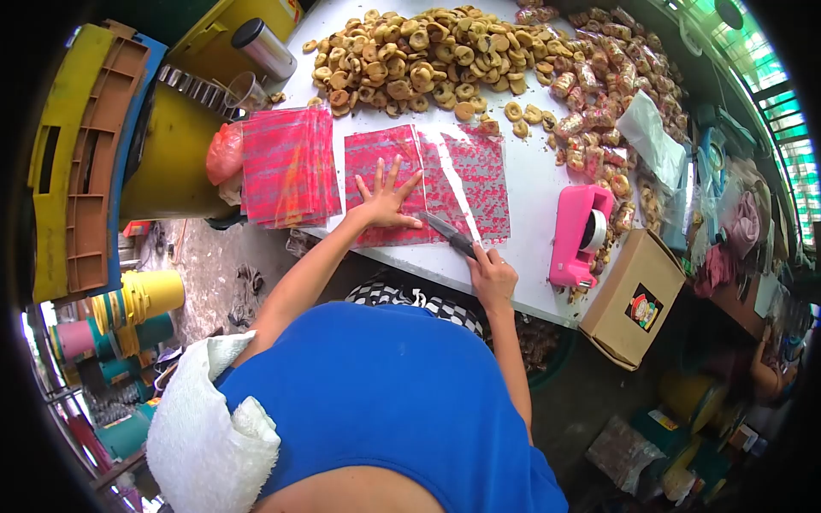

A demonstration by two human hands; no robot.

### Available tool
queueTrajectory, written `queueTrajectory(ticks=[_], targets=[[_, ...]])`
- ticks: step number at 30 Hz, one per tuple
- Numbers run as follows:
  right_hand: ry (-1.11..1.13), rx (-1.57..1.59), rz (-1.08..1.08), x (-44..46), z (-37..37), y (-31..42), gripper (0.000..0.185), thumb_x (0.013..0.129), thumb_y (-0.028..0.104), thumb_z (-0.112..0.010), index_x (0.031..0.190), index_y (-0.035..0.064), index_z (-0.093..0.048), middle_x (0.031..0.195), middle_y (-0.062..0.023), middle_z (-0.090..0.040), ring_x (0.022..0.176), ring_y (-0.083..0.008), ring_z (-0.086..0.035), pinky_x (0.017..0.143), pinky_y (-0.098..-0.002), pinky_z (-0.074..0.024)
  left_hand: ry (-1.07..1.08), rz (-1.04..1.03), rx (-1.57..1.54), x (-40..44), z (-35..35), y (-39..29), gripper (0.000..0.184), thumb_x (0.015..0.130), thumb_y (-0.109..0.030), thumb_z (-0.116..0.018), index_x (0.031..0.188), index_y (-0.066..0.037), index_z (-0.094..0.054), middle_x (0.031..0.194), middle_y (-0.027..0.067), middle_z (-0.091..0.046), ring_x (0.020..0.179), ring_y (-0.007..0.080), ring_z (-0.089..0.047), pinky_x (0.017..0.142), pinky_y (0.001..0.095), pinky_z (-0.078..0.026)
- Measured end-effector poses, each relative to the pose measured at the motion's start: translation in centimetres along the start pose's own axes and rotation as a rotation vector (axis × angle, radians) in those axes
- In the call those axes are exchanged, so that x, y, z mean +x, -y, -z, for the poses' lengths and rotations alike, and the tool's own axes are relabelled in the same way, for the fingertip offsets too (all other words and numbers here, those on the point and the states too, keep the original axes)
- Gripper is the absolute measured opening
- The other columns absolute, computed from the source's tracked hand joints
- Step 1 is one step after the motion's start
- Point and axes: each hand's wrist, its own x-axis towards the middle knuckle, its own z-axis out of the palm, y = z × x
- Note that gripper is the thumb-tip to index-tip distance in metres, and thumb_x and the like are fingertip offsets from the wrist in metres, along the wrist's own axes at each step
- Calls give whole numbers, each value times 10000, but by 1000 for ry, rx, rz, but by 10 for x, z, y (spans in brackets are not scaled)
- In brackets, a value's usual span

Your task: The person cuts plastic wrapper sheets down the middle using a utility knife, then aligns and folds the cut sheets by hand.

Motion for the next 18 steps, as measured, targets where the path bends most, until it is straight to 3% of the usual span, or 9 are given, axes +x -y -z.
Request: queueTrajectory(ticks=[7,12,18], targets=[[12,71,86,11,-5,9,317,773,220,-699,1071,132,-637,725,-55,-543,574,-232,-577,500,-363,-451,5,1,-18,-3,2,-2,1157,549,-817,-606,1465,-421,-20,1504,118,273,1326,438,309,912,778,111],[12,22,16,21,-27,33,310,775,224,-699,1066,136,-637,758,-49,-559,593,-237,-594,503,-361,-464,8,-1,-33,0,-1,-1,1158,546,-817,-608,1463,-426,-19,1505,108,277,1330,434,304,912,779,110],[17,5,59,22,2,-15,297,785,236,-689,1066,156,-637,763,-43,-560,579,-249,-584,499,-360,-447,-15,4,-9,-2,-2,-1,1148,559,-799,-619,1465,-421,-23,1501,108,285,1330,438,302,905,783,111]])
